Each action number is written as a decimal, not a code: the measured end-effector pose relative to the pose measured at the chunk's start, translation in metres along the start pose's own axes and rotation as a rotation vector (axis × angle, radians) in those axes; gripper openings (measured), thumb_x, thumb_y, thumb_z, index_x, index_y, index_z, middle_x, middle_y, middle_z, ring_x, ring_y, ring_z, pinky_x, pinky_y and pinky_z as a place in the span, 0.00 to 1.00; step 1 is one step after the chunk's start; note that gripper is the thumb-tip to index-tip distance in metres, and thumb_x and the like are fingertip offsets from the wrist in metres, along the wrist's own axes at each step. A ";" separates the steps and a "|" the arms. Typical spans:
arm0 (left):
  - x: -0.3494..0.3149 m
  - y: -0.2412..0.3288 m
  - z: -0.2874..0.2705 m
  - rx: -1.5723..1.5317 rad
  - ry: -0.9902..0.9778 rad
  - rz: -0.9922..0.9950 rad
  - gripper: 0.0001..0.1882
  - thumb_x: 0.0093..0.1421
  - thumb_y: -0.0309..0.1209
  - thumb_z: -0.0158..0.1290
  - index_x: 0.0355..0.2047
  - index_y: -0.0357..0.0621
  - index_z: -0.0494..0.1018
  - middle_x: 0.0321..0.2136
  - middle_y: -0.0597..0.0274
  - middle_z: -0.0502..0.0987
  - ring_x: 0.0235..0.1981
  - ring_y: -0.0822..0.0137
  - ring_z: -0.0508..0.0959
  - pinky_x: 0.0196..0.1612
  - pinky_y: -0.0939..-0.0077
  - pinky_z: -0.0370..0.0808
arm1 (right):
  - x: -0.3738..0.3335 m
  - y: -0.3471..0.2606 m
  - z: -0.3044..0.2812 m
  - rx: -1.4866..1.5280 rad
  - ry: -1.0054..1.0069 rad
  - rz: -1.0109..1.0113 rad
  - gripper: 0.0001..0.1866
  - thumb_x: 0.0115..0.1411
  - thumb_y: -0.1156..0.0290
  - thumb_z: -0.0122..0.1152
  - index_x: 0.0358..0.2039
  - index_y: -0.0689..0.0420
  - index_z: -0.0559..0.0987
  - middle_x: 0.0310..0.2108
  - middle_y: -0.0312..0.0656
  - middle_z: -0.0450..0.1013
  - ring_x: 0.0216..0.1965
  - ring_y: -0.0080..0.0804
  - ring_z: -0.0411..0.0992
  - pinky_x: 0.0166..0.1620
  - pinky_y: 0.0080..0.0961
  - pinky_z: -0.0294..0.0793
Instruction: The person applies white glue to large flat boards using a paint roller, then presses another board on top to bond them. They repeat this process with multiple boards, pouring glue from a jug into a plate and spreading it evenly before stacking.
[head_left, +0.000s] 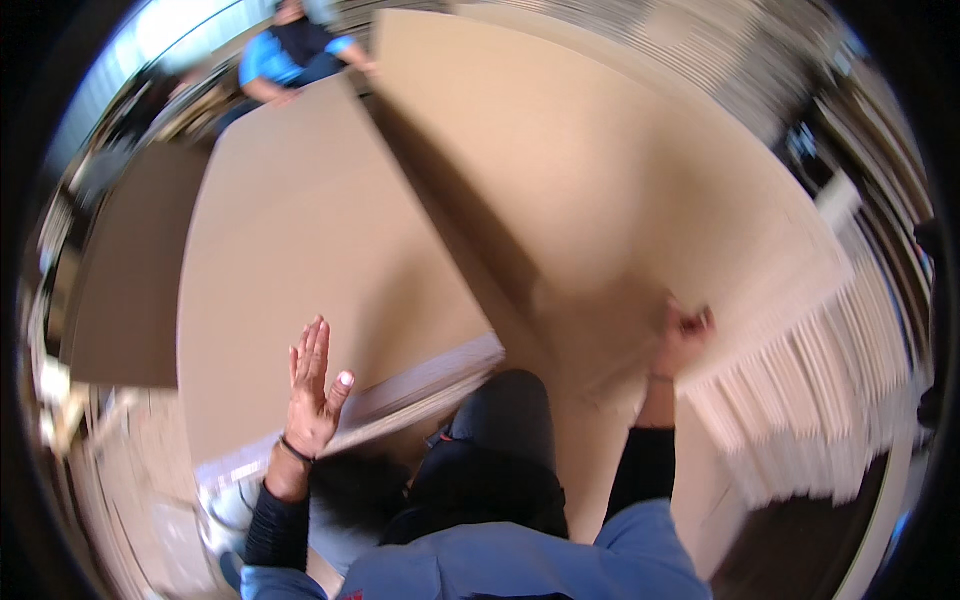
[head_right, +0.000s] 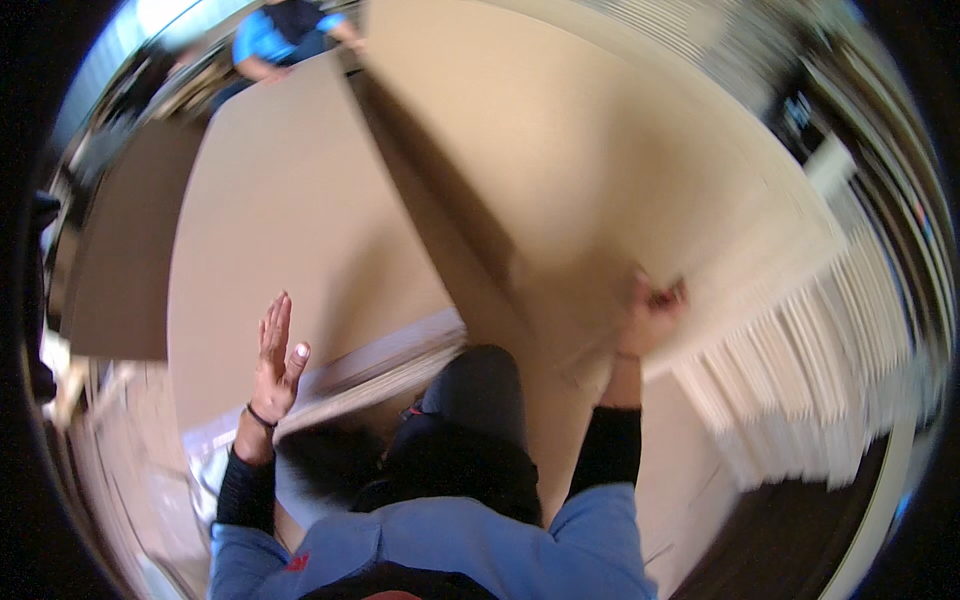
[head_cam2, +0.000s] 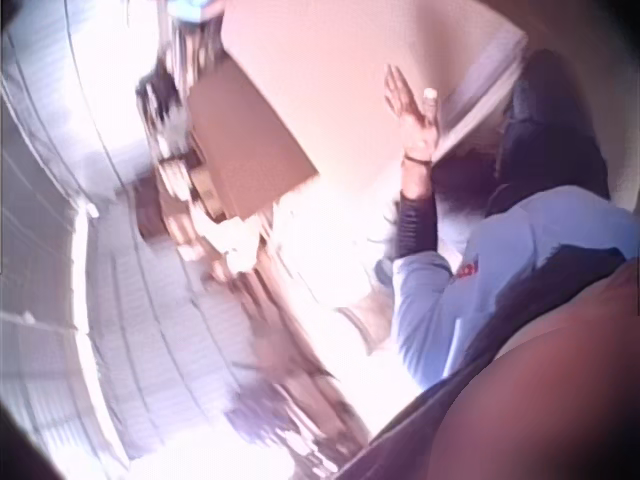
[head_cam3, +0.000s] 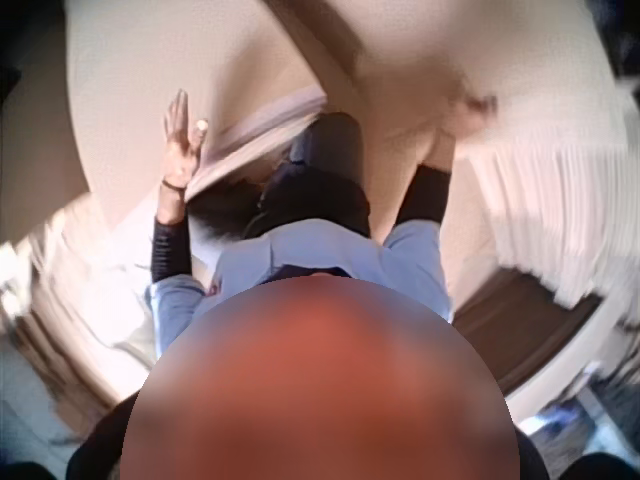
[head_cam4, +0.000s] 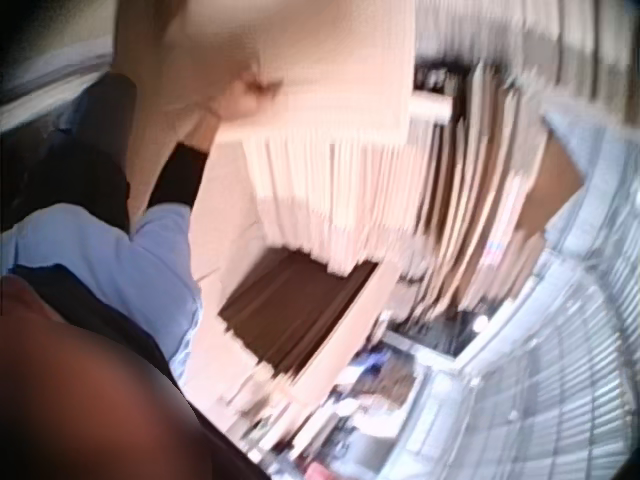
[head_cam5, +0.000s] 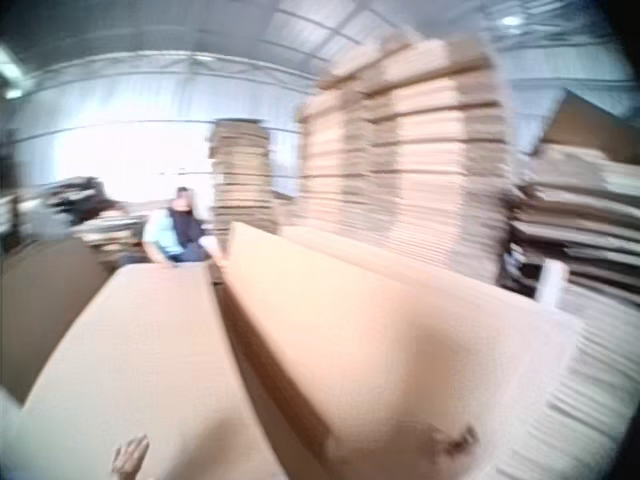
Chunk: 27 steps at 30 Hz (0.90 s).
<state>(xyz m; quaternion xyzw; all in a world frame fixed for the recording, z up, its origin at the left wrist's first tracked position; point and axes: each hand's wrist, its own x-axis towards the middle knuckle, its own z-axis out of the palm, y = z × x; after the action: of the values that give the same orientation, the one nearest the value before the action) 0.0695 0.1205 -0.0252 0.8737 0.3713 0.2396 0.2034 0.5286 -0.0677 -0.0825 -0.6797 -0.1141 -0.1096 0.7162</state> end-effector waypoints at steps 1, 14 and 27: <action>-0.015 -0.009 -0.009 0.031 0.029 -0.054 0.38 0.65 0.51 0.41 0.67 0.43 0.45 0.66 0.50 0.50 0.68 0.52 0.45 0.66 0.52 0.35 | 0.002 0.000 0.000 -0.010 -0.034 -0.013 0.34 0.52 0.63 0.69 0.53 0.67 0.64 0.41 0.41 0.71 0.37 0.25 0.68 0.40 0.23 0.70; -0.137 -0.126 -0.065 0.288 0.215 -0.586 0.41 0.64 0.55 0.36 0.67 0.42 0.39 0.60 0.55 0.64 0.63 0.57 0.60 0.63 0.37 0.37 | -0.068 -0.256 0.104 0.059 -0.733 -0.873 0.15 0.62 0.72 0.58 0.47 0.67 0.74 0.39 0.45 0.74 0.30 0.28 0.71 0.32 0.23 0.73; -0.175 -0.141 -0.094 -0.076 0.496 -0.654 0.36 0.66 0.48 0.36 0.66 0.40 0.41 0.54 0.56 0.71 0.56 0.60 0.69 0.64 0.39 0.30 | -0.400 -0.265 0.204 -0.092 -1.200 -1.757 0.37 0.43 0.80 0.57 0.58 0.55 0.67 0.49 0.40 0.69 0.44 0.41 0.67 0.47 0.38 0.67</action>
<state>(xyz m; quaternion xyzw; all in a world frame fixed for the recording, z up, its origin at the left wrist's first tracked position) -0.1682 0.0974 -0.0716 0.6173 0.6580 0.3790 0.2056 0.0627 0.1233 0.0545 -0.3282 -0.8946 -0.2393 0.1863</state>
